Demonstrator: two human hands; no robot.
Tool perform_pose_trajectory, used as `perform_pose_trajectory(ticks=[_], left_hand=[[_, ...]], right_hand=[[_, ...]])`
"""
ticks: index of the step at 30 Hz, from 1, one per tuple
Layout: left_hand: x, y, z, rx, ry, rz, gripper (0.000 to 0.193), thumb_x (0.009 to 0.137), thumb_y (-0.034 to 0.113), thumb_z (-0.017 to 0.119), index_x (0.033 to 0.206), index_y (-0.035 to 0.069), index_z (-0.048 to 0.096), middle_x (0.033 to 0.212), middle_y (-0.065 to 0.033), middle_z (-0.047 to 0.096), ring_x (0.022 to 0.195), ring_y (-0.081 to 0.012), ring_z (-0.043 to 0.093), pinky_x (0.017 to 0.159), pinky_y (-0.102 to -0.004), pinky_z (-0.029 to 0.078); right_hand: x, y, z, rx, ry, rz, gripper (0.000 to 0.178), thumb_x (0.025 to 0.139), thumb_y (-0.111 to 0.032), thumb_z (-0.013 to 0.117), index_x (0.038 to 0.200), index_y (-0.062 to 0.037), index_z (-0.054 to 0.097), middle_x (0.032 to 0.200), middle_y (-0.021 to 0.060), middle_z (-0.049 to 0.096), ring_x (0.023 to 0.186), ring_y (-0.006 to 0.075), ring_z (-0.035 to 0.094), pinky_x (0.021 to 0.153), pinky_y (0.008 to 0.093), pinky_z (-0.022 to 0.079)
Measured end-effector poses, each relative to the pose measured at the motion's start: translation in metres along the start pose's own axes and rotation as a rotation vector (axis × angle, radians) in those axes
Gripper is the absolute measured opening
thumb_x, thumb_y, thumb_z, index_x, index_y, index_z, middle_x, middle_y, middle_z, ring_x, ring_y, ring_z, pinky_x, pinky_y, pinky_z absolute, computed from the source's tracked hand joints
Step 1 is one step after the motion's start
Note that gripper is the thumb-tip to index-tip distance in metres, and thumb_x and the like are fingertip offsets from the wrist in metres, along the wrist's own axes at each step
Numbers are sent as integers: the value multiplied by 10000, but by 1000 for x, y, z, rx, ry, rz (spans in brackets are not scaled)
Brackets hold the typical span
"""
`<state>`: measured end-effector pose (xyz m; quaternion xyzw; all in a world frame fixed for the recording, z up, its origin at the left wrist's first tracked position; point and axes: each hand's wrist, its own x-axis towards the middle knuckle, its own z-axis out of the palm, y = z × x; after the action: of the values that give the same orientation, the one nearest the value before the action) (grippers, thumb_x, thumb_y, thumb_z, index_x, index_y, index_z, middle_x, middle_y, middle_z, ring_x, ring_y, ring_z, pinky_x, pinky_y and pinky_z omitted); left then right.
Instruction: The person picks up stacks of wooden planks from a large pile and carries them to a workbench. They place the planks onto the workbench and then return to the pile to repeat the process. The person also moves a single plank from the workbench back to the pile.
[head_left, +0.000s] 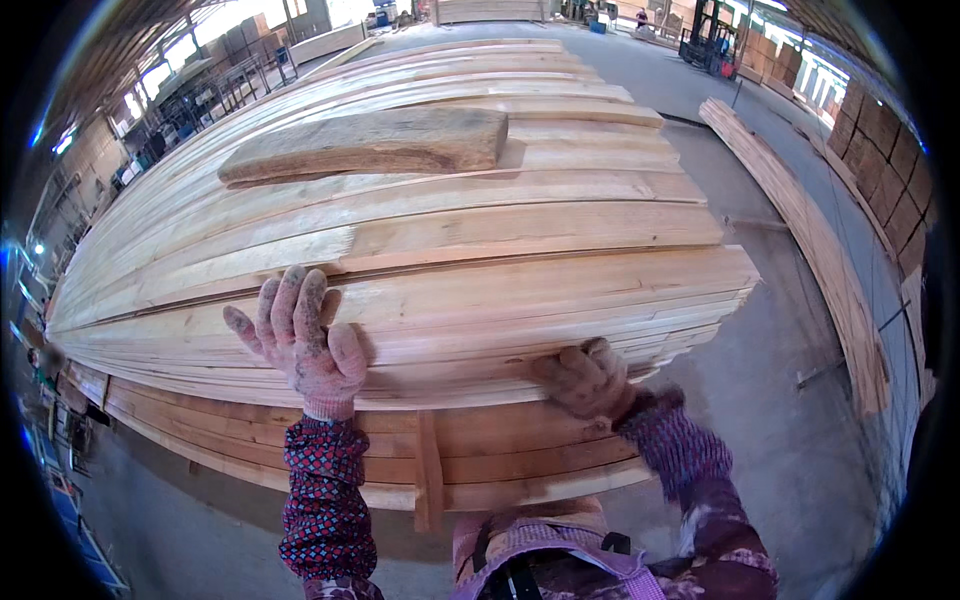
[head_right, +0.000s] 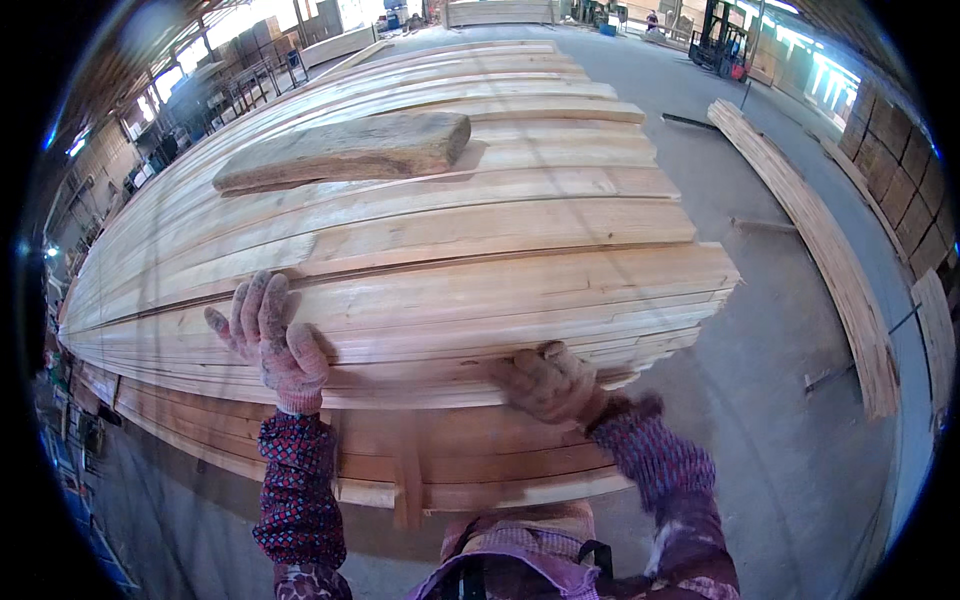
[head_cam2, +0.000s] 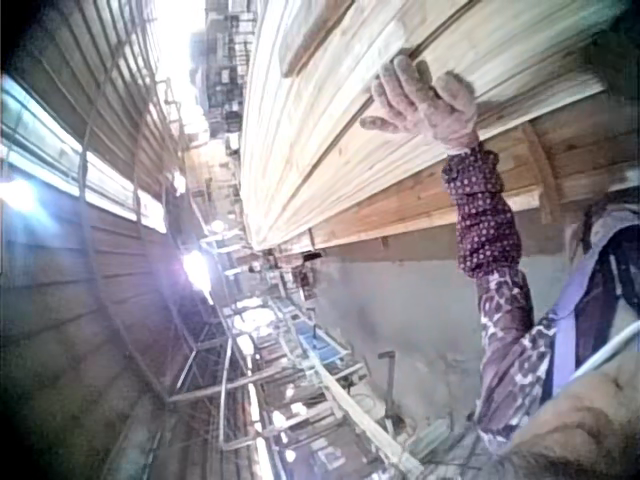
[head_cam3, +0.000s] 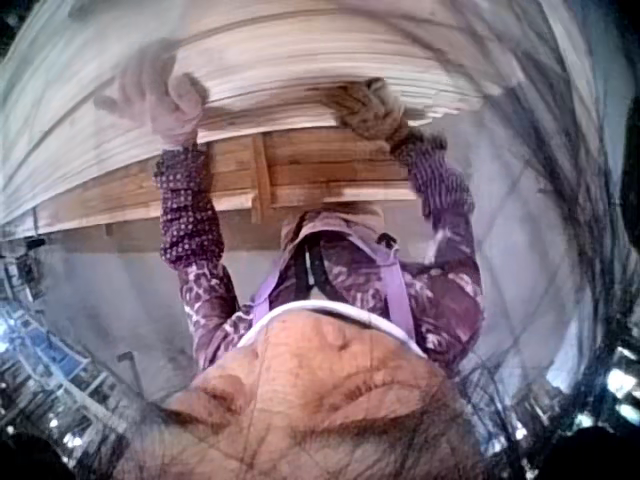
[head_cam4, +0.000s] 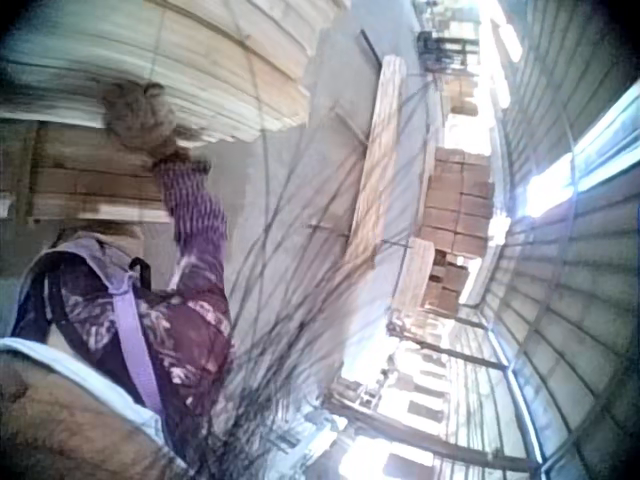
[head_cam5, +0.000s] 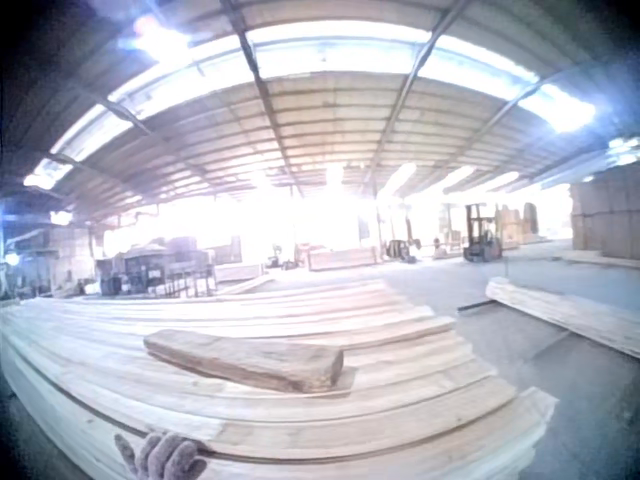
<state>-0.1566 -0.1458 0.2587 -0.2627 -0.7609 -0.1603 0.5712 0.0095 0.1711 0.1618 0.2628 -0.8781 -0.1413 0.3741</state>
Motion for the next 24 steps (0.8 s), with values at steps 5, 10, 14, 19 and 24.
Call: perform_pose_trajectory(ticks=[5, 10, 14, 19, 24], left_hand=[[-1, 2, -1, 22, 14, 24, 457, 951, 402, 397, 1223, 143, 659, 1276, -57, 635, 1281, -291, 518, 1210, -612, 93], [5, -1, -3, -8, 19, 31, 424, 957, 445, 421, 1168, 166, 660, 1248, -39, 639, 1272, -271, 524, 1201, -622, 104], [6, 4, -5, -40, -28, -45, 399, 878, 417, 549, 1173, 166, 643, 1225, -44, 636, 1255, -278, 538, 1205, -644, 79], [7, 7, -16, -77, -101, -73, 480, 854, 359, 569, 1261, 112, 625, 1305, -119, 585, 1314, -342, 485, 1205, -642, 53], [-28, 41, -28, -12, -74, -215, 732, 931, 431, 564, 1498, 11, 370, 1503, -225, 392, 1393, -446, 362, 1182, -656, 127]], right_hand=[[0, -4, 2, 67, 18, -44, 436, 757, -447, 676, 1123, -215, 720, 1190, -32, 644, 1032, 190, 566, 859, 452, 464], [37, 11, -47, 208, 267, -41, 353, 848, -449, 656, 1103, -213, 719, 1254, 26, 643, 1138, 229, 577, 924, 468, 504], [102, 52, -77, -210, 328, 314, 470, 876, -483, 614, 1106, -75, 656, 1149, 135, 628, 1087, 348, 582, 966, 557, 465], [123, 51, -75, 22, 267, 171, 520, 846, -434, 638, 1148, -11, 626, 1168, 160, 619, 1066, 364, 593, 982, 553, 448], [119, 53, -73, 88, 227, 170, 530, 827, -385, 657, 1195, -5, 621, 1208, 168, 620, 1076, 360, 596, 987, 533, 452]])
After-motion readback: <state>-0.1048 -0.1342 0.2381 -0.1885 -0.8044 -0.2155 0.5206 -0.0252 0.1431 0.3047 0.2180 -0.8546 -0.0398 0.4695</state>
